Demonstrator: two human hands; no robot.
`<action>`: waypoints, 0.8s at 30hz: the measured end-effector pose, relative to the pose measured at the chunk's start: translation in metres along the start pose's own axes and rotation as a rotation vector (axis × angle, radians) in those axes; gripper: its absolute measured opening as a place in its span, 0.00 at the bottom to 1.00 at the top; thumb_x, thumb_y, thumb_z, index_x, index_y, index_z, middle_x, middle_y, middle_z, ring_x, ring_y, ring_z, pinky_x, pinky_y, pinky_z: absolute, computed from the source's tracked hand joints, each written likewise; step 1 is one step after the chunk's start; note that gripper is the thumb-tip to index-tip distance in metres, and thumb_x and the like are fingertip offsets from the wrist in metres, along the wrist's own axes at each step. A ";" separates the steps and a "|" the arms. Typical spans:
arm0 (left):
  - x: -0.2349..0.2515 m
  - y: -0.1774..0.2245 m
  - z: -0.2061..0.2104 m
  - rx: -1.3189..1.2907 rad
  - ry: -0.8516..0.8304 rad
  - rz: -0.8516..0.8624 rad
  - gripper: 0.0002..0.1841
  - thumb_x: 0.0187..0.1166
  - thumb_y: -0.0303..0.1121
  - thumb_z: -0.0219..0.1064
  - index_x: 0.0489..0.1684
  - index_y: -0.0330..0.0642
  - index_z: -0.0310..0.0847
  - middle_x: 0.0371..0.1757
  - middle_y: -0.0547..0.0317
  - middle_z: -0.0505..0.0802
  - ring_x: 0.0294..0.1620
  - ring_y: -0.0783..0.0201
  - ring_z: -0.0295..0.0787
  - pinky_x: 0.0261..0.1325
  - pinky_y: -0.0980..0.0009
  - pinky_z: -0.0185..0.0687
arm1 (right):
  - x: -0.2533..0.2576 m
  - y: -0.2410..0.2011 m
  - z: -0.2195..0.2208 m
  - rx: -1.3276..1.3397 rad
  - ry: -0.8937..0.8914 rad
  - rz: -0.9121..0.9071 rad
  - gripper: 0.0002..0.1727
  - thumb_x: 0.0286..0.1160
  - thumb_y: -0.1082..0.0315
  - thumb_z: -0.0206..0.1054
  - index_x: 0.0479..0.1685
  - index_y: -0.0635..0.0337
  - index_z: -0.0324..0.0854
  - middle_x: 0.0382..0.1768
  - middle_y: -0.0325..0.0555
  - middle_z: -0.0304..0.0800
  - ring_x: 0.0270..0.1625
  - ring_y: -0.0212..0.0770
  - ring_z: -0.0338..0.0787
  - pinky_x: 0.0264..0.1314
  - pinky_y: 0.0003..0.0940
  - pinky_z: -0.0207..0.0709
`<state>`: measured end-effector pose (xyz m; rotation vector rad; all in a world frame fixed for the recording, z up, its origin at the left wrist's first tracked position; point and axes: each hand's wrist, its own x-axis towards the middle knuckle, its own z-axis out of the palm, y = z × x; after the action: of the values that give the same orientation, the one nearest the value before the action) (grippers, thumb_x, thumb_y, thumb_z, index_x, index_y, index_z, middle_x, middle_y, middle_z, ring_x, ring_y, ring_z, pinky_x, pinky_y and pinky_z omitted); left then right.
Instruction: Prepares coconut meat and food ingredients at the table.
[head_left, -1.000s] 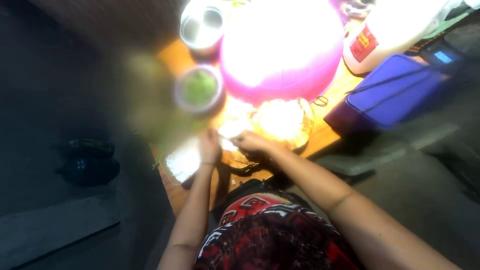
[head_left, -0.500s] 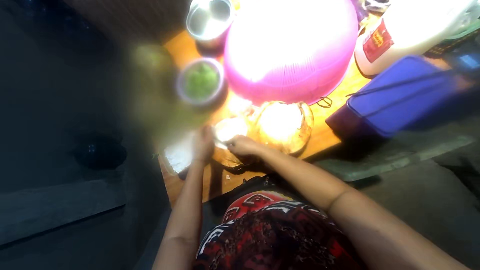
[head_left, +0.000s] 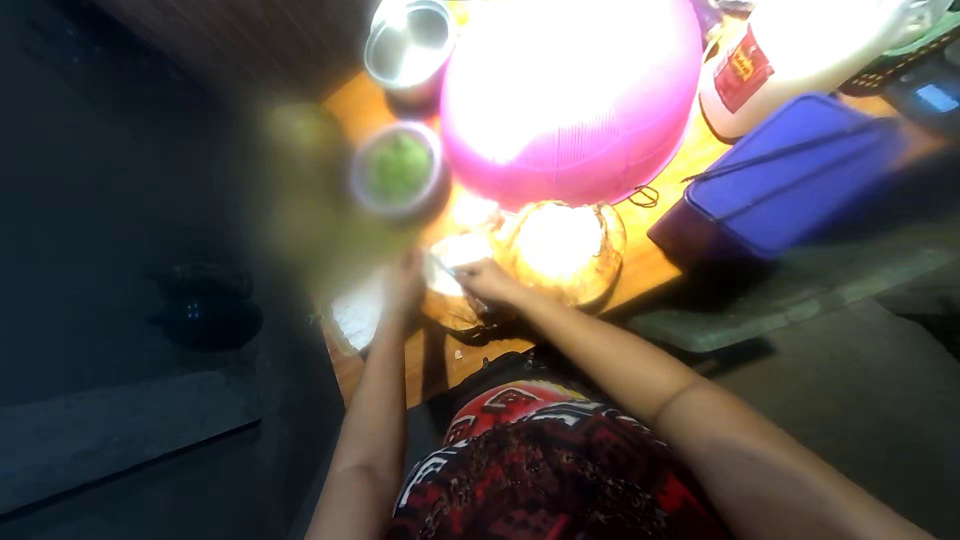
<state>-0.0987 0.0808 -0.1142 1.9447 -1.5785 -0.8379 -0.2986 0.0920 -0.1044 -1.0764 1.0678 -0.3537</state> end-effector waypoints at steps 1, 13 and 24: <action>0.002 0.002 -0.001 0.026 -0.022 -0.003 0.20 0.93 0.38 0.54 0.76 0.43 0.79 0.61 0.42 0.91 0.58 0.52 0.89 0.67 0.51 0.79 | 0.005 0.003 0.009 0.068 0.045 -0.009 0.22 0.95 0.63 0.52 0.82 0.57 0.75 0.25 0.46 0.84 0.17 0.34 0.80 0.22 0.31 0.80; 0.017 0.005 -0.010 0.132 -0.142 -0.022 0.21 0.95 0.40 0.50 0.72 0.39 0.81 0.67 0.39 0.88 0.69 0.46 0.85 0.74 0.45 0.73 | 0.013 0.010 0.014 0.048 0.052 -0.010 0.23 0.95 0.62 0.52 0.84 0.54 0.74 0.27 0.47 0.85 0.18 0.35 0.81 0.24 0.32 0.80; 0.013 0.000 -0.006 0.095 -0.106 0.013 0.20 0.94 0.40 0.51 0.68 0.38 0.83 0.52 0.41 0.93 0.52 0.50 0.90 0.62 0.47 0.81 | 0.008 0.004 0.002 -0.032 -0.012 -0.035 0.22 0.94 0.62 0.53 0.83 0.51 0.76 0.21 0.44 0.80 0.16 0.33 0.76 0.21 0.30 0.74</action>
<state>-0.0925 0.0675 -0.1116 1.9825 -1.7195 -0.8886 -0.2936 0.0892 -0.1121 -1.1251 1.0479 -0.3589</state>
